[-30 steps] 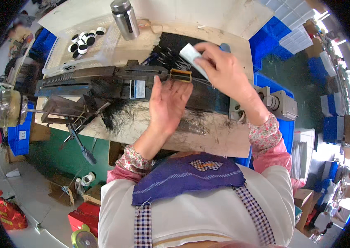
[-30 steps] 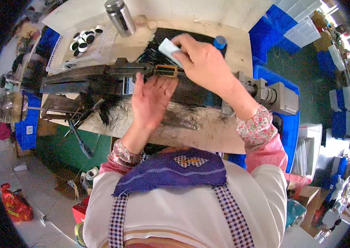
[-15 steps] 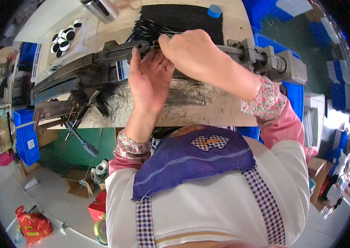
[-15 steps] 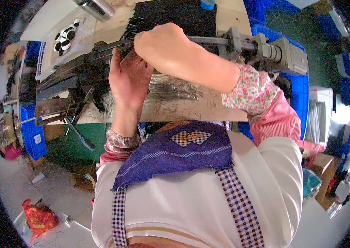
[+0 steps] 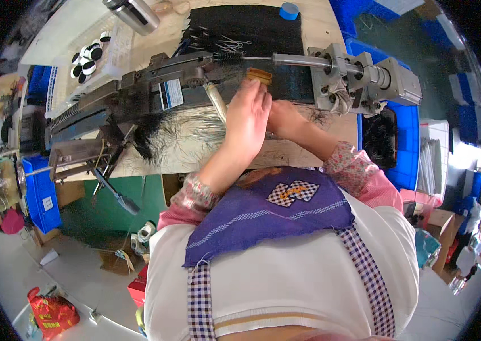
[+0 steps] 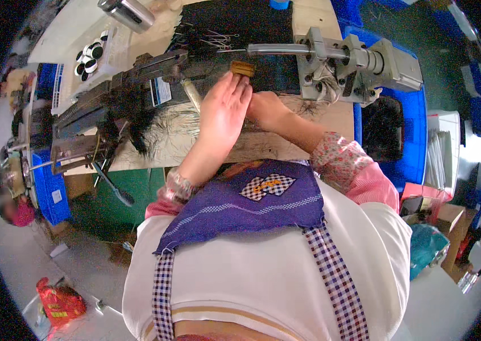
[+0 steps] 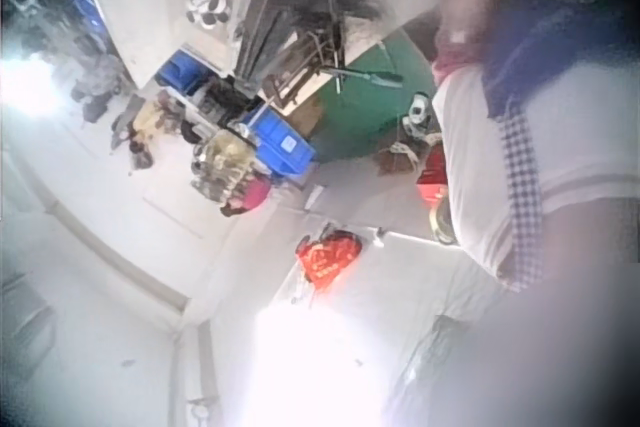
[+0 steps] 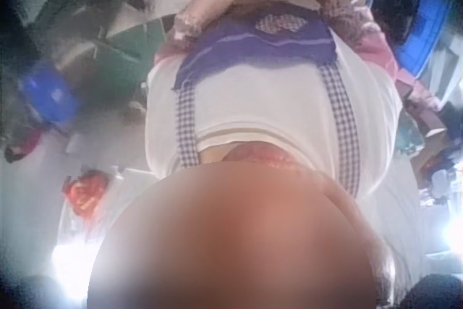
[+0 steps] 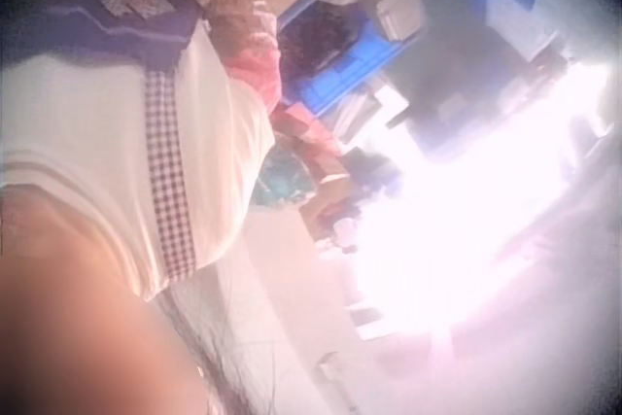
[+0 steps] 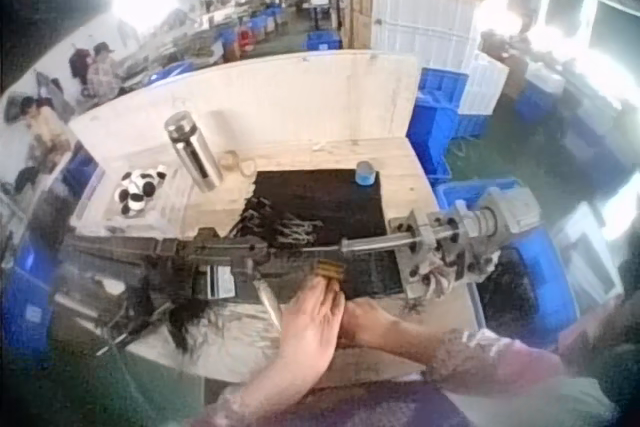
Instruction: Manually arranging and brushing bundles of hair to manufacture false eyelashes at a workstation.
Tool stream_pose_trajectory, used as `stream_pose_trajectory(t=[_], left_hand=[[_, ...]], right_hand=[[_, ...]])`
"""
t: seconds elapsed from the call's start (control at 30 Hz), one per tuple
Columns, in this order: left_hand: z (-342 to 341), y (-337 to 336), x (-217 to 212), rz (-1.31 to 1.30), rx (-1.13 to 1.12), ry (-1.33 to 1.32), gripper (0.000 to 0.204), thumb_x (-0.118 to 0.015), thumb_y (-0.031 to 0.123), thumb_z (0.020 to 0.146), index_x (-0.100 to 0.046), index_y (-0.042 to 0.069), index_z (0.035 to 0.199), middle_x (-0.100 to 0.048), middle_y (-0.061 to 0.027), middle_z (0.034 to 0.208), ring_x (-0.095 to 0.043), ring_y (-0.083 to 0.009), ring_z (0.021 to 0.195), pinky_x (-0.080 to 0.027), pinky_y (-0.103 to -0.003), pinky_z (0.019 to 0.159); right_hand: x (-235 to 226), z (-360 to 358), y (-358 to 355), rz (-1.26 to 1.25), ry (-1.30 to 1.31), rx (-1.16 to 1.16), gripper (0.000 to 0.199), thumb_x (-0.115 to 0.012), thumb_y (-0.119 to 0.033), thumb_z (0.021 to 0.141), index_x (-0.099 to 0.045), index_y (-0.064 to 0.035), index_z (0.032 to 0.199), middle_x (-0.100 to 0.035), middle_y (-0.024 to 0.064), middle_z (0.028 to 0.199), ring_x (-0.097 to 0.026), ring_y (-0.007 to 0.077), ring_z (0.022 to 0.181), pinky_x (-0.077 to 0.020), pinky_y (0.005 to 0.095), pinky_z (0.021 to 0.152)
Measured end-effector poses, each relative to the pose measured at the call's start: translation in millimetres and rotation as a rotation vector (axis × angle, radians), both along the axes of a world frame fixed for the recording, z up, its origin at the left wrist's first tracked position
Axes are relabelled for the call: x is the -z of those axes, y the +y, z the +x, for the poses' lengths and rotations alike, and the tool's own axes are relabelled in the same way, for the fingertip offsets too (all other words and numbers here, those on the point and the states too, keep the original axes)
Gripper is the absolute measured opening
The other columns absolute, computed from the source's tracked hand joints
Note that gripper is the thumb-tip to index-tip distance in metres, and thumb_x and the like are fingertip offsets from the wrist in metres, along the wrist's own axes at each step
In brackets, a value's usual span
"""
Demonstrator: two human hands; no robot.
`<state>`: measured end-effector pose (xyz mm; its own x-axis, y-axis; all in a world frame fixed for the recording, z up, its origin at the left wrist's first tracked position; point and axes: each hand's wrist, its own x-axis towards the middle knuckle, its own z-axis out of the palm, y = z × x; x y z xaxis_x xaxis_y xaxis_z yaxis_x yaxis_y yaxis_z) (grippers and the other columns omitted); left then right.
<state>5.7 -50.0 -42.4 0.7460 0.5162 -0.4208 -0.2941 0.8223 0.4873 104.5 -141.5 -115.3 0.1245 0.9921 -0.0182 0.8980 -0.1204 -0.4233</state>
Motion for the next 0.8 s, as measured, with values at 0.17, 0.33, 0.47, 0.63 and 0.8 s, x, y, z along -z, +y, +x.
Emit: stream_pose_trajectory(t=[0.17, 0.33, 0.47, 0.63, 0.8], left_hand=[[-118.4, 25.9, -33.9, 0.556, 0.265, -0.164, 0.060, -0.060, 0.020, 0.089, -0.037, 0.001, 0.140, -0.041, -0.0182, 0.141, -0.051, -0.0268, 0.119, -0.039, -0.036, 0.102], [-241.8, 101.7, 4.8, 2.144, -0.433, 1.910, 0.076, -0.067, 0.026, 0.080, -0.030, 0.014, 0.146, -0.023, -0.0207, 0.150, -0.026, -0.0421, 0.137, -0.028, -0.061, 0.105], [-380.4, 148.5, 42.2, 1.316, -0.470, 2.082, 0.080, -0.065, 0.025, 0.080, -0.024, 0.007, 0.146, -0.049, -0.0253, 0.130, -0.054, -0.0394, 0.113, -0.047, -0.045, 0.091], [-348.8, 140.2, 40.7, 1.142, -0.303, 2.109, 0.083, -0.067, 0.025, 0.079, -0.023, 0.004, 0.146, -0.064, -0.0226, 0.109, -0.064, -0.0394, 0.095, -0.052, -0.045, 0.080], [-225.3, 87.1, 23.8, 1.882, -0.399, 1.426, 0.066, -0.062, 0.025, 0.088, -0.033, -0.005, 0.139, -0.040, -0.0268, 0.138, -0.039, -0.0357, 0.130, -0.032, -0.046, 0.106]], right_hand=[[-43.3, -7.7, -5.4, 0.056, -0.013, 0.138, 0.016, -0.057, -0.014, 0.081, -0.055, -0.0056, 0.095, -0.063, 0.0147, 0.082, -0.063, 0.0340, 0.071, -0.0507, 0.0440, 0.061], [-92.7, 11.0, -32.8, 0.368, 0.171, 0.274, 0.015, -0.063, -0.016, 0.085, -0.056, -0.0051, 0.092, -0.060, 0.0130, 0.079, -0.063, 0.0278, 0.069, -0.0489, 0.0352, 0.058], [-129.5, 22.9, -44.3, 0.502, 0.286, 0.485, 0.014, -0.064, -0.015, 0.088, -0.060, -0.0022, 0.093, -0.059, 0.0086, 0.078, -0.053, 0.0127, 0.064, -0.0445, 0.0267, 0.058], [-149.8, 34.8, -61.7, 0.684, 0.620, 0.669, 0.015, -0.060, -0.012, 0.092, -0.058, 0.0020, 0.098, -0.056, 0.0017, 0.078, -0.049, 0.0062, 0.066, -0.0409, 0.0197, 0.061], [-152.2, 25.3, -41.3, 0.577, 0.625, 0.516, 0.012, -0.060, -0.009, 0.090, -0.059, 0.0006, 0.097, -0.059, 0.0021, 0.075, -0.055, 0.0069, 0.066, -0.0428, 0.0214, 0.057]])
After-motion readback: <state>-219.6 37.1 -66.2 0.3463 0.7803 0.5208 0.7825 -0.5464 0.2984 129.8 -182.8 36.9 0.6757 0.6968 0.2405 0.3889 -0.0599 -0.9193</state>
